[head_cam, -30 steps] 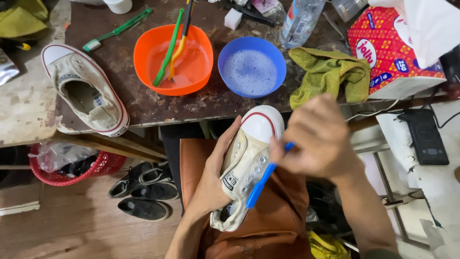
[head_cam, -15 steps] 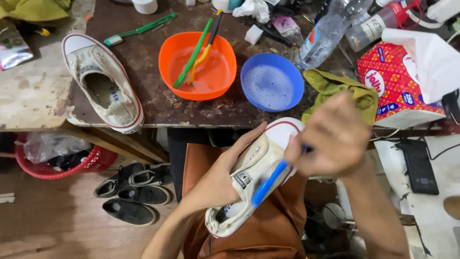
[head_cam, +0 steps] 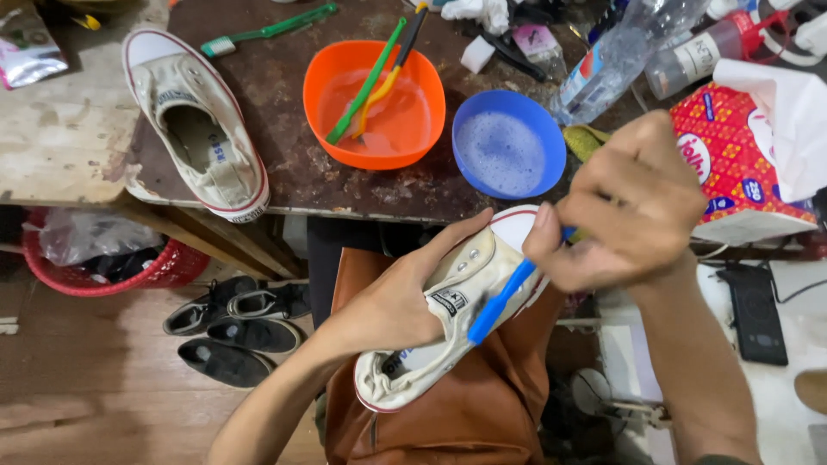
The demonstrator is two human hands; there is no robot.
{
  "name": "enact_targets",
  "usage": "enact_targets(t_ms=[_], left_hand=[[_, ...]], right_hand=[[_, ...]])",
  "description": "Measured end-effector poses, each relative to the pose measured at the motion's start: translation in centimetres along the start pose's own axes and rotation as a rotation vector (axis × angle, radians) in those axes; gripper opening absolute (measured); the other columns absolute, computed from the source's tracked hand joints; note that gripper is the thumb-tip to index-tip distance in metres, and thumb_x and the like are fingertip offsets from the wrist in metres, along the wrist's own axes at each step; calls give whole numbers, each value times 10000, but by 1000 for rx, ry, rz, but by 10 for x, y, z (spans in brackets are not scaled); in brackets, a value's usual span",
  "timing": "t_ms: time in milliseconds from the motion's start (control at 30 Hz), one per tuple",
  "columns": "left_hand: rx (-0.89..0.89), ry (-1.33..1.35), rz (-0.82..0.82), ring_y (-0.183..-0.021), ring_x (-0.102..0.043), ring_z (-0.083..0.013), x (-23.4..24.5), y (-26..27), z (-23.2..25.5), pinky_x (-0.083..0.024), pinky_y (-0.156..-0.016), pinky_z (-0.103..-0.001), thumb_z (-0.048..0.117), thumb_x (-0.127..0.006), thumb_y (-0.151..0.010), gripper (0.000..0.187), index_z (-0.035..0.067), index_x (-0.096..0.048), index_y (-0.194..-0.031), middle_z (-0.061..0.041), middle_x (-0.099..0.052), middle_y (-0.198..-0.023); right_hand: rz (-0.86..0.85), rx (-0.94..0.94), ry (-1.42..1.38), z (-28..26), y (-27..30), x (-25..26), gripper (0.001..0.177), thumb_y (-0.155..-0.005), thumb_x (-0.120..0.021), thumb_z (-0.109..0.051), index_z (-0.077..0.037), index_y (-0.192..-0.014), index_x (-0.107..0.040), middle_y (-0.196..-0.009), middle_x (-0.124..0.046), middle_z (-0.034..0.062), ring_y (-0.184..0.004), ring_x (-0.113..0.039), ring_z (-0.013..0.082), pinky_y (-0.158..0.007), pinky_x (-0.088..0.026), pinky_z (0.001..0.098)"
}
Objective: The person scrubs a white canvas sneaker with a blue toothbrush dipped in soapy water, then wipes the shoe with a tissue. The task is performed at a cluttered workbench with cleaning supplies and another shoe nearby.
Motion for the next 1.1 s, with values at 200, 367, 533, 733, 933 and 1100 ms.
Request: enact_targets(t_ms=[200, 367, 533, 733, 933, 1100], left_hand=[[213, -144, -71, -1019, -617, -186, -4, -1, 4, -452, -861, -249, 42, -520, -510, 1051, 242, -237, -1503, -69, -608, -1309], [105, -127, -58, -1179, -537, -181, -6, -4, 8, -391, -942, -252, 18, -561, -554, 1008, 184, -240, -1495, -76, -527, -1391], [48, -146, -86, -1433, -348, -247, -7, -10, 17, -271, -1114, -308, -44, -532, -507, 1042, 150, -235, -1487, -96, -342, -1561], [26, -203, -32, -1117, -576, -156, -6, -18, 23, -431, -929, -263, 49, -610, -635, 917, 147, -272, -1482, -90, -574, -1326], [-40, -157, -5, -1358, -446, -194, -10, -20, 23, -325, -1109, -311, 65, -653, -718, 848, 94, -271, -1474, -117, -453, -1479], [3, -170, -53, -1356, -447, -206, -17, -29, 19, -336, -1091, -318, 44, -650, -643, 922, 86, -258, -1476, -130, -446, -1483]], right_hand=[[-27, 102, -67, -20, -4, -4, 238, -695, -500, -19, -125, -583, -319, -517, -215, 1, -578, -232, 204, -557, -322, 375], [-5, 79, -103, -13, -4, -5, 230, -682, -569, -3, -96, -512, -446, -506, -376, 22, -579, -311, 200, -559, -275, 352], [14, 71, -75, 3, 2, 3, 239, -684, -530, 12, -107, -525, -398, -516, -371, 21, -540, -295, 211, -573, -312, 376], [-58, 18, -114, -9, 0, 3, 304, -781, -545, -37, -88, -527, -386, -589, -324, 23, -577, -297, 209, -545, -255, 345], [78, -101, -21, 9, 22, 13, 270, -740, -592, 29, -42, -518, -457, -529, -415, 52, -585, -308, 218, -555, -264, 346], [36, -94, 7, 5, 33, 9, 258, -729, -556, 2, -70, -526, -414, -570, -388, 41, -588, -294, 200, -554, -274, 350]])
Point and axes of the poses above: each hand's wrist, its own y-axis away from the middle knuckle, its own x-axis out of the back of the hand, z = x × y, the point moved 7 cm from there along -y, towards the middle knuckle
